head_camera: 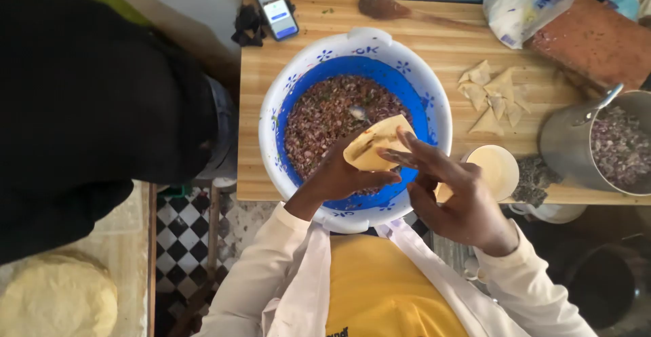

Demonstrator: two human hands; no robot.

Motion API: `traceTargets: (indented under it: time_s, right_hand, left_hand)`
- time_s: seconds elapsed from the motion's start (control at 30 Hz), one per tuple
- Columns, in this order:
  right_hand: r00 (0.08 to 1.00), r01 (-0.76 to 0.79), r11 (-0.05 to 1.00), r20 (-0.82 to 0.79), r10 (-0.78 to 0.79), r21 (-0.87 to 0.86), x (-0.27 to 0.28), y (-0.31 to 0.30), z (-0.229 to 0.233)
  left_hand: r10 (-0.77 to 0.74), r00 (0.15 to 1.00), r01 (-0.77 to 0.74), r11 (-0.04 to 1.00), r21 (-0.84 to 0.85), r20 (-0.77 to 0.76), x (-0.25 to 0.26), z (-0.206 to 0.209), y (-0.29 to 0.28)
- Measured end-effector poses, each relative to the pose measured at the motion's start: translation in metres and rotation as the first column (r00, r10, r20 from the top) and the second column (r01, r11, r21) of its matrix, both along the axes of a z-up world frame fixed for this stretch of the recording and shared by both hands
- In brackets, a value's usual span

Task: The person repeatedly folds triangular pastry wrappers, scoops a spiced filling into them with a spoon, and seals them into samosas. The finished samosas are placed on a wooden table next to a bowl of filling and a stack of wrappers.

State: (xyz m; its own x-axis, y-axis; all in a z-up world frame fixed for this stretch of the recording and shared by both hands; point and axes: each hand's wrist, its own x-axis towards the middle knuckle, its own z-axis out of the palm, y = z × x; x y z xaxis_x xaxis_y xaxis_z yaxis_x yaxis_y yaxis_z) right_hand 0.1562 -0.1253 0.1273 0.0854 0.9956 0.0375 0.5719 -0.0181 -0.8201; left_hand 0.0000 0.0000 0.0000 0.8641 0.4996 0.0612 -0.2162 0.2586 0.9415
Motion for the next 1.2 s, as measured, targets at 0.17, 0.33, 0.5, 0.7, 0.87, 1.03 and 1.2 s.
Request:
traceTargets:
  time_s: [0.17,0.33,0.5,0.7,0.87,1.03,1.2]
  right_hand:
    - [0.970,0.100,0.988,0.235,-0.069,-0.121,-0.004,0.005,-0.004]
    - [0.990,-0.024,0.997,0.140,0.034,-0.074,-0.017,0.008,-0.005]
    - [0.911,0.189,0.923,0.290,-0.293,0.336,-0.018,0.008,-0.006]
    - [0.971,0.225,0.974,-0.089,-0.223,0.018,0.010,-0.002,-0.030]
    - [0.998,-0.008,0.992,-0.063,0.016,0.125,0.015,-0.027,-0.039]
    - [0.981,0.099,0.953,0.130,-0.142,0.288,0.010,-0.030,-0.042]
    - [0.880,0.102,0.925,0.401,-0.256,0.365,0.030,-0.033,-0.037]
  left_hand:
    - [-0.062,0.998,0.060,0.992,-0.111,-0.012,0.008,-0.010,-0.003]
    - [-0.008,0.998,0.004,0.998,-0.070,-0.054,0.015,-0.041,-0.012]
    - [-0.096,0.994,0.109,0.904,-0.414,0.051,0.021,-0.044,-0.022]
    - [-0.115,0.976,0.200,0.809,-0.552,0.185,0.026,-0.037,-0.031]
    - [-0.225,0.937,0.329,0.823,-0.463,0.266,0.023,-0.032,-0.027]
    - [-0.103,0.926,0.330,0.692,-0.642,0.364,0.042,-0.017,-0.045]
    - [0.060,0.838,0.476,0.407,-0.780,0.543,0.058,0.010,-0.052]
